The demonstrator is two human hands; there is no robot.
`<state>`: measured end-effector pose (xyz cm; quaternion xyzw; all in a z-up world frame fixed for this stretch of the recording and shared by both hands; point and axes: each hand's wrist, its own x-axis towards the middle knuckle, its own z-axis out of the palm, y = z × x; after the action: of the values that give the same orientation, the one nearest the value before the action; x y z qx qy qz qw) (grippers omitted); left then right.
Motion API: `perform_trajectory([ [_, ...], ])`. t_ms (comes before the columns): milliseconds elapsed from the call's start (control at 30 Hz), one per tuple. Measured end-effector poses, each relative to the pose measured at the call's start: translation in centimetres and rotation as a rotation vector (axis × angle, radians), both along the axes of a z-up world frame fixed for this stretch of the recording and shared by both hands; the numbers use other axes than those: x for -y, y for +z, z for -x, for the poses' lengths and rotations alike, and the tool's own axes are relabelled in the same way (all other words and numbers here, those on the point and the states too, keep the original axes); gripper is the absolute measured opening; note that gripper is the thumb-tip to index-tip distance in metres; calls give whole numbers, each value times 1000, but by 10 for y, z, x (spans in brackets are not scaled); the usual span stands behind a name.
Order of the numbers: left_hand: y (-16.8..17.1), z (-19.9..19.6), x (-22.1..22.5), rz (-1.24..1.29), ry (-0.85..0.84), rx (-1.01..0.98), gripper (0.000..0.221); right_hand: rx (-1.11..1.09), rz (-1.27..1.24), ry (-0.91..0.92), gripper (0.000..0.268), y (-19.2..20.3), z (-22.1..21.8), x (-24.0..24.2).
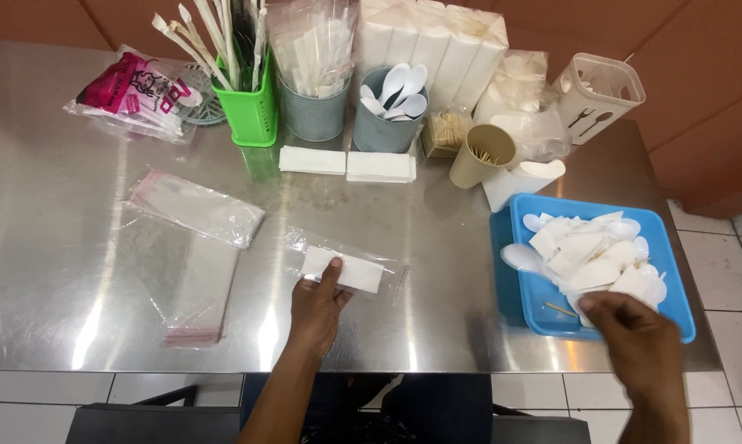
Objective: Assembling service kits by folding paper slips and placing them into plastic bags along with plastic spoons.
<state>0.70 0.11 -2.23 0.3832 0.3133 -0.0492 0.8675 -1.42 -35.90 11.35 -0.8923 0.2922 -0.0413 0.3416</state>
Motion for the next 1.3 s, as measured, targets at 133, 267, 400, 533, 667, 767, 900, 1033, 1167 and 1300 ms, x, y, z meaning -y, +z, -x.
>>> perform_trajectory([
  [133, 2, -1, 0, 0, 5, -18, 32, 67, -309, 89, 12, -55, 12, -29],
  [267, 9, 0, 1, 1, 20, -55, 38, -62, -456, 76, 16, -68, 16, -78],
  [400, 8, 0, 0, -10, 11, -33, 38, -77, -546, 72, 15, -79, 13, -98],
  [533, 8, 1, 1, 1, 30, -37, 38, -109, -522, 104, 16, -78, 8, -111],
  [667, 3, 3, 2, -10, 49, -18, 32, -84, -586, 181, 15, -88, 3, -119],
  [767, -8, 6, 2, -33, 31, 65, 26, -99, -614, 200, 15, -90, -3, -134],
  [900, -1, 12, 0, 31, 37, 100, 25, -118, -616, 218, 13, -81, -10, -158],
  [1033, -3, 16, 2, 82, 57, 100, 29, -42, -738, 157, 13, -91, -10, -165],
  [1167, -10, 18, 9, 153, 128, 74, 25, 153, -1048, 46, 22, -110, -7, -163],
  [1300, -29, 20, 21, 171, 190, 84, 27, 165, -1020, -94, 35, -101, -6, -174],
])
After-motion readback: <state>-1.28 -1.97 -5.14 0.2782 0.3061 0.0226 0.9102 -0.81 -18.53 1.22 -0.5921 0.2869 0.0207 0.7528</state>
